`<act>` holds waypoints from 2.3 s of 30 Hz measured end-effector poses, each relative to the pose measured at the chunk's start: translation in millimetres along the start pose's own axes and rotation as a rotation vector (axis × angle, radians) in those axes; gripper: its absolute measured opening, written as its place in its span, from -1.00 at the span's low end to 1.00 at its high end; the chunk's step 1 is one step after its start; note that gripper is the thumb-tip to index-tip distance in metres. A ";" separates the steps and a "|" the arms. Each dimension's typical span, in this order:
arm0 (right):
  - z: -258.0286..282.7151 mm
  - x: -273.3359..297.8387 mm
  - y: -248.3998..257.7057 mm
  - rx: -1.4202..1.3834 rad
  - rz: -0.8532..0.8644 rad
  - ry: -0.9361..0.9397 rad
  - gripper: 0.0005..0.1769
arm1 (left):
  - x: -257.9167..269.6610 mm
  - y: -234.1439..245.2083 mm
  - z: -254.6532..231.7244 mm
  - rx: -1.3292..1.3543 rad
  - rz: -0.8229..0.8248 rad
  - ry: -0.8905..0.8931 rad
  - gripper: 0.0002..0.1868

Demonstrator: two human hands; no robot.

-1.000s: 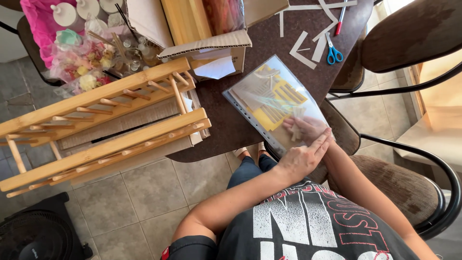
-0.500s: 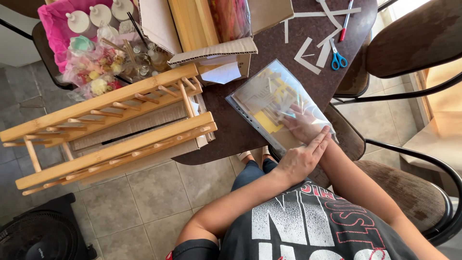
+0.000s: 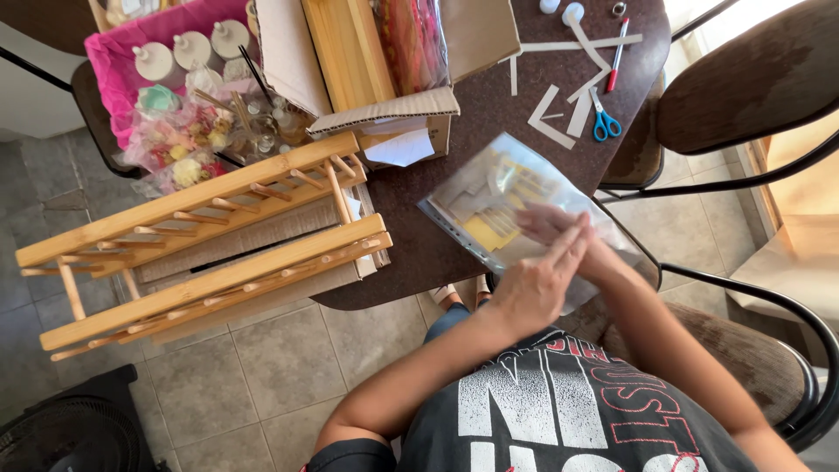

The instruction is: Organizing craft supplies and documents into plastic sleeves and boxes on a table

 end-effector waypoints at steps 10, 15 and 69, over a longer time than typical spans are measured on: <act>218.8 53.0 -59.3 1.217 -0.234 0.459 -0.83 | -61.6 138.3 9.8 0.140 0.291 0.157 0.02; 173.6 9.8 -22.9 1.162 0.070 0.335 -0.07 | -66.4 140.0 10.1 0.111 0.316 0.098 -0.01; 85.6 -37.5 -197.0 0.656 0.472 -0.203 -0.61 | 453.6 23.2 345.1 0.524 -0.253 0.961 -0.57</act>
Point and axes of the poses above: each hand's wrist, its own x-axis away from the middle knuckle, its own y-axis out of the back of the hand, z = x × y, the point moved 2 cm from there along -x, towards the middle knuckle, and after that the axes turned 15 degrees about y, right-handed, at the moved point
